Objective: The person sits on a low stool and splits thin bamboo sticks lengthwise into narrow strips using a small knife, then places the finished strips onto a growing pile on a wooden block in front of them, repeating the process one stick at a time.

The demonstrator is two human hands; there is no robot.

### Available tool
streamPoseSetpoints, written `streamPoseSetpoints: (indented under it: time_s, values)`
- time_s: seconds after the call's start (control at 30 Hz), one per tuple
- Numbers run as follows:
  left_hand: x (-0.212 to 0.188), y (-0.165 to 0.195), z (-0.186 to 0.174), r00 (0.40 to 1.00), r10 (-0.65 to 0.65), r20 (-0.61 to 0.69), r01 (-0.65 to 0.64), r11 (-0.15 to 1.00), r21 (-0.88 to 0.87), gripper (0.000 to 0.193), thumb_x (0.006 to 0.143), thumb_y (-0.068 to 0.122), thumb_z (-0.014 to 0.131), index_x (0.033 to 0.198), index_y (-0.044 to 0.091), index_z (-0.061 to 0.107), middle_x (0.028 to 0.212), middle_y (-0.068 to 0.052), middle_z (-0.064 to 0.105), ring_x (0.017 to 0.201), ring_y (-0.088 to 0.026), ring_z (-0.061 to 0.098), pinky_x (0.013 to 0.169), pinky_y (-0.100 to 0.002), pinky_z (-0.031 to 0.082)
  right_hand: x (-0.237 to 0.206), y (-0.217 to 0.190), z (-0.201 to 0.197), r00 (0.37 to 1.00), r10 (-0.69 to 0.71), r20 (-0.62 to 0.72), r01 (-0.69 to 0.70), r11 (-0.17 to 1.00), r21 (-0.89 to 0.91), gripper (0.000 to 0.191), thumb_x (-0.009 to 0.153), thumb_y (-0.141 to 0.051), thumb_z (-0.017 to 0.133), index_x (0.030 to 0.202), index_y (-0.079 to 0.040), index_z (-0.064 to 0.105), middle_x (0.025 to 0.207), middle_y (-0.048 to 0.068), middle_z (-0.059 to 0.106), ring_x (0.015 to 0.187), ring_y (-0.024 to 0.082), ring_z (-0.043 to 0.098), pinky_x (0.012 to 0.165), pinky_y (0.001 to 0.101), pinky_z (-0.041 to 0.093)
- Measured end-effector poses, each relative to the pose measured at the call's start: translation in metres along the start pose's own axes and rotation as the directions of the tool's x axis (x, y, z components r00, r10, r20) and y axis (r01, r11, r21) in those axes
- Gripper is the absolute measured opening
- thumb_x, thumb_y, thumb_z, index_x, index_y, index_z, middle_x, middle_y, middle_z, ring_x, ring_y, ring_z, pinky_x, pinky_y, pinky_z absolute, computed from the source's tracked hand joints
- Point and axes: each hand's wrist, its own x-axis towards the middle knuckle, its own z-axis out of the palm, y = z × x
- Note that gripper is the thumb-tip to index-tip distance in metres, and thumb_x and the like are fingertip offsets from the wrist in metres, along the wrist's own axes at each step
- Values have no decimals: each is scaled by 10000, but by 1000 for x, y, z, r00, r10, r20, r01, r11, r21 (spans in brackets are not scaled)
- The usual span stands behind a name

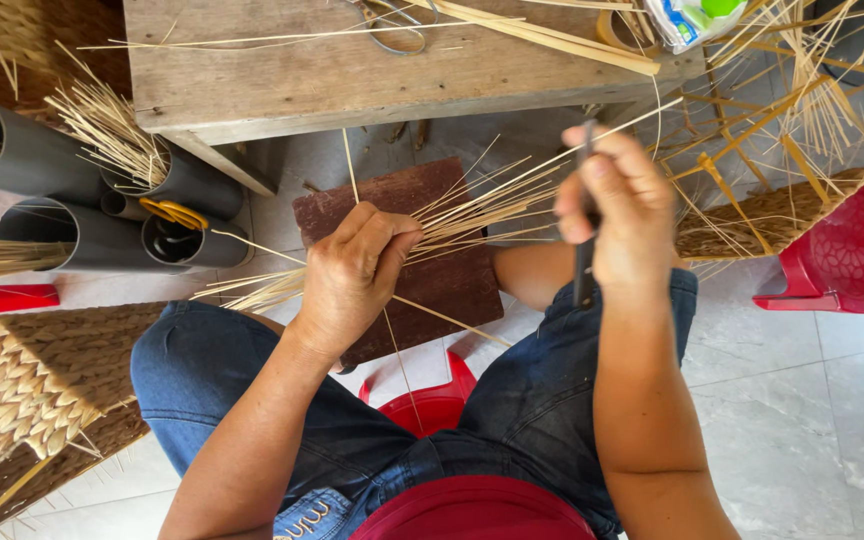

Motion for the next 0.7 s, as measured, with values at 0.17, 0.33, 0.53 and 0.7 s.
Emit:
streamPoseSetpoints:
  time_s: [0.17,0.33,0.53,0.7]
  values:
    - [3,1,-2,1000,12,0,-12,999,52,96,925,70,789,989,87,718,867,-62,662,733,-236,690,615,-357,535,13,-9,-39,975,-33,-220,87,967,240,260,1141,-153,613,1360,-14,635,821,102,639,561,118,475,506,260,378]
    - [5,1,3,999,-8,-36,6,997,-74,79,956,68,764,1005,66,703,904,-61,699,774,-187,711,648,-319,553,-9,-20,-25,986,-154,59,147,983,108,386,1143,-174,565,1500,-31,590,703,69,627,472,73,462,441,222,370]
    - [4,1,15,987,-133,91,155,934,-323,61,988,67,708,1043,41,714,882,-42,719,782,-98,715,666,-258,600,-20,-11,34,896,64,439,21,982,-185,433,1081,-36,502,1512,-7,474,807,89,698,577,52,544,531,189,452]
    - [4,4,18,954,-209,214,282,868,-408,70,988,75,686,1044,44,714,848,-26,699,738,-93,691,619,-250,603,-20,-2,51,917,95,387,10,965,-262,312,1096,-59,523,1386,25,600,795,102,692,560,49,528,514,181,446]
